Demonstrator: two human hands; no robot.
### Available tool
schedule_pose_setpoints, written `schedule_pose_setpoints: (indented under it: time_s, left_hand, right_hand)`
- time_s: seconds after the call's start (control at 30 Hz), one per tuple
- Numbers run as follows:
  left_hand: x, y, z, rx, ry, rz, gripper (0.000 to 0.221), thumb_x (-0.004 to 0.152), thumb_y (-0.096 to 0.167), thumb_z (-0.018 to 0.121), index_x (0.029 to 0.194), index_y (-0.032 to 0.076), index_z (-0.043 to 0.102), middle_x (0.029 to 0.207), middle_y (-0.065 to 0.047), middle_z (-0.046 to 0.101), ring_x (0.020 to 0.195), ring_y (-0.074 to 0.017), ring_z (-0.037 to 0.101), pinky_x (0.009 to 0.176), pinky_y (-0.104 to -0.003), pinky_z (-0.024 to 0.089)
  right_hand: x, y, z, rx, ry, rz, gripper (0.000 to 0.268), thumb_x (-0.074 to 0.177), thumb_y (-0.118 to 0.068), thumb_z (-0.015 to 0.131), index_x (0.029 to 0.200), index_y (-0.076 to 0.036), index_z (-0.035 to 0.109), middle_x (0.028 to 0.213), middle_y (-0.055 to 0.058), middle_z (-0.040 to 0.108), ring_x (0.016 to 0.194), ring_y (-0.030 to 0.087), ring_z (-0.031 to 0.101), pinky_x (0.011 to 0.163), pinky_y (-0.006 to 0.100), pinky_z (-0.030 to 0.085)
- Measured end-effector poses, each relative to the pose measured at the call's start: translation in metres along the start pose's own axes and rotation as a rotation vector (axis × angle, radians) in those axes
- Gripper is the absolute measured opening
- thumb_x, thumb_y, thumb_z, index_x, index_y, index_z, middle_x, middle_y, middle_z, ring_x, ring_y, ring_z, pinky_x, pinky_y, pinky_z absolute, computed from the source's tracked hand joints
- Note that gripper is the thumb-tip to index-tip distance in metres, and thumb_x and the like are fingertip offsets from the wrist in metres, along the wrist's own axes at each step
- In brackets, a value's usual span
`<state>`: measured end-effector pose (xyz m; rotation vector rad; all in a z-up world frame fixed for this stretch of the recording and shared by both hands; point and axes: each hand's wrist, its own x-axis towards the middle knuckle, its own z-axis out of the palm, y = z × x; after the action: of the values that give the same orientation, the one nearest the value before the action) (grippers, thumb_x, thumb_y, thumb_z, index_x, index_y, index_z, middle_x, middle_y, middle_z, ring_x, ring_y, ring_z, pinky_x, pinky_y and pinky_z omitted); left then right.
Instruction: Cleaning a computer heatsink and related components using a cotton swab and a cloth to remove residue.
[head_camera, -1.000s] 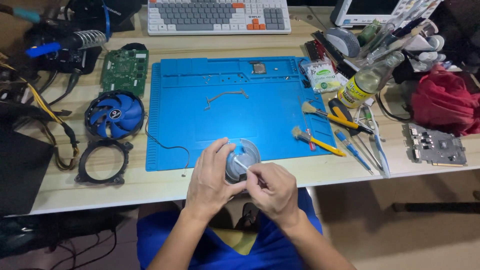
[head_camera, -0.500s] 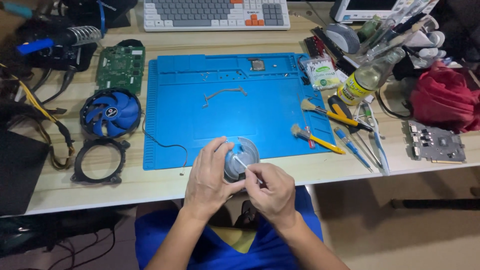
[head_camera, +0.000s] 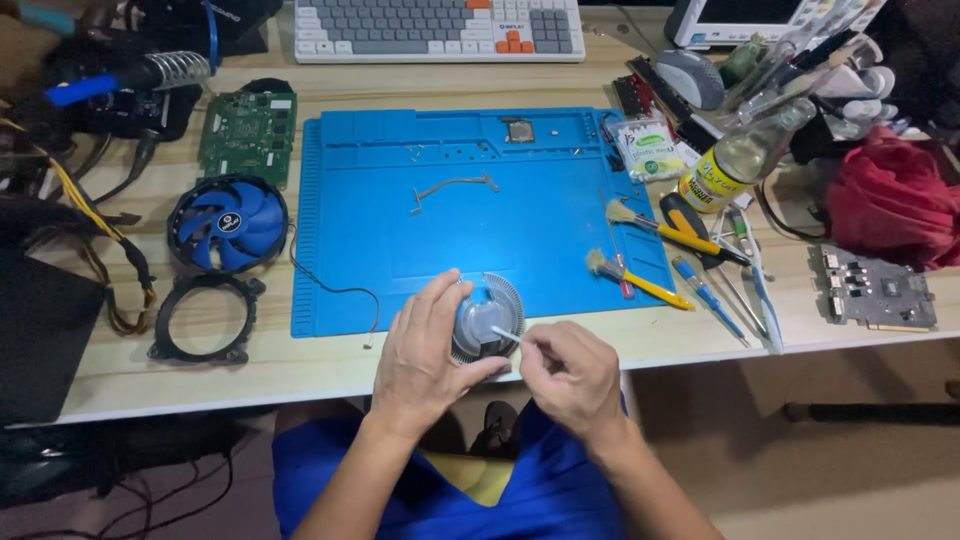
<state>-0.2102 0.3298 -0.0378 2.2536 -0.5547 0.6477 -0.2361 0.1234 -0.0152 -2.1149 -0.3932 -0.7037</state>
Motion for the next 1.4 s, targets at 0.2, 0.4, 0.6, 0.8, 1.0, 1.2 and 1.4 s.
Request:
schedule_pose_setpoints:
  time_s: [0.2,0.4,0.6,0.8,1.0,1.2,1.4]
  left_hand:
    - [0.001,0.002,-0.003,-0.005,-0.014,-0.003,0.104,0.067,0.053,0.102,0.152,0.009,0.061,0.152,-0.016,0.065,0.118,-0.036,0.072,0.095,-0.05,0.059]
    - [0.001,0.001,-0.002,0.01,-0.068,-0.031,0.105,0.071,0.056,0.1,0.156,0.012,0.059,0.158,-0.013,0.063,0.123,-0.0328,0.071,0.102,-0.049,0.056]
    - [0.003,0.003,-0.003,0.004,-0.082,-0.046,0.105,0.071,0.056,0.1,0.157,0.012,0.058,0.159,-0.015,0.063,0.126,-0.0336,0.071,0.106,-0.051,0.054]
    - [0.001,0.0,0.001,0.025,-0.08,-0.046,0.107,0.071,0.059,0.099,0.158,0.013,0.058,0.16,-0.012,0.063,0.129,-0.0316,0.071,0.111,-0.051,0.053]
    - [0.001,0.0,0.002,0.018,-0.081,-0.057,0.108,0.069,0.058,0.1,0.158,0.012,0.058,0.159,-0.014,0.064,0.13,-0.033,0.071,0.113,-0.053,0.052]
    - [-0.003,-0.003,0.008,0.055,-0.025,-0.056,0.107,0.069,0.067,0.097,0.152,0.01,0.061,0.149,-0.015,0.066,0.13,-0.0344,0.07,0.113,-0.053,0.054]
    - [-0.004,-0.004,0.008,0.056,-0.021,-0.051,0.107,0.069,0.068,0.097,0.152,0.01,0.061,0.147,-0.016,0.065,0.13,-0.0355,0.07,0.111,-0.054,0.055]
  right_hand:
    - [0.022,0.008,-0.007,0.062,-0.079,-0.018,0.007,0.094,-0.01,0.08,0.088,-0.014,0.08,0.06,0.005,0.059,0.055,0.027,0.06,0.058,0.038,0.057]
    - [0.032,0.015,-0.005,0.072,-0.082,0.041,0.006,0.098,-0.01,0.078,0.095,-0.014,0.082,0.064,0.008,0.062,0.058,0.026,0.063,0.058,0.038,0.056]
    - [0.031,0.019,-0.007,0.093,-0.102,0.066,0.006,0.097,-0.01,0.078,0.092,-0.013,0.081,0.063,0.009,0.06,0.058,0.027,0.062,0.057,0.039,0.055]
    - [0.018,0.035,-0.003,0.119,-0.153,0.049,0.008,0.094,-0.012,0.079,0.087,-0.016,0.081,0.062,0.007,0.06,0.055,0.028,0.063,0.057,0.038,0.056]
    - [0.015,0.026,-0.003,0.096,-0.143,0.03,0.01,0.093,-0.011,0.078,0.086,-0.017,0.081,0.062,0.006,0.061,0.056,0.029,0.063,0.056,0.037,0.056]
    - [-0.001,0.016,0.0,0.07,-0.072,0.029,0.012,0.094,-0.012,0.078,0.084,-0.017,0.08,0.055,0.003,0.056,0.051,0.024,0.061,0.053,0.033,0.056]
    - [-0.005,0.004,0.006,0.059,-0.02,0.039,0.013,0.093,-0.009,0.078,0.082,-0.015,0.079,0.053,0.003,0.055,0.049,0.025,0.061,0.051,0.035,0.056]
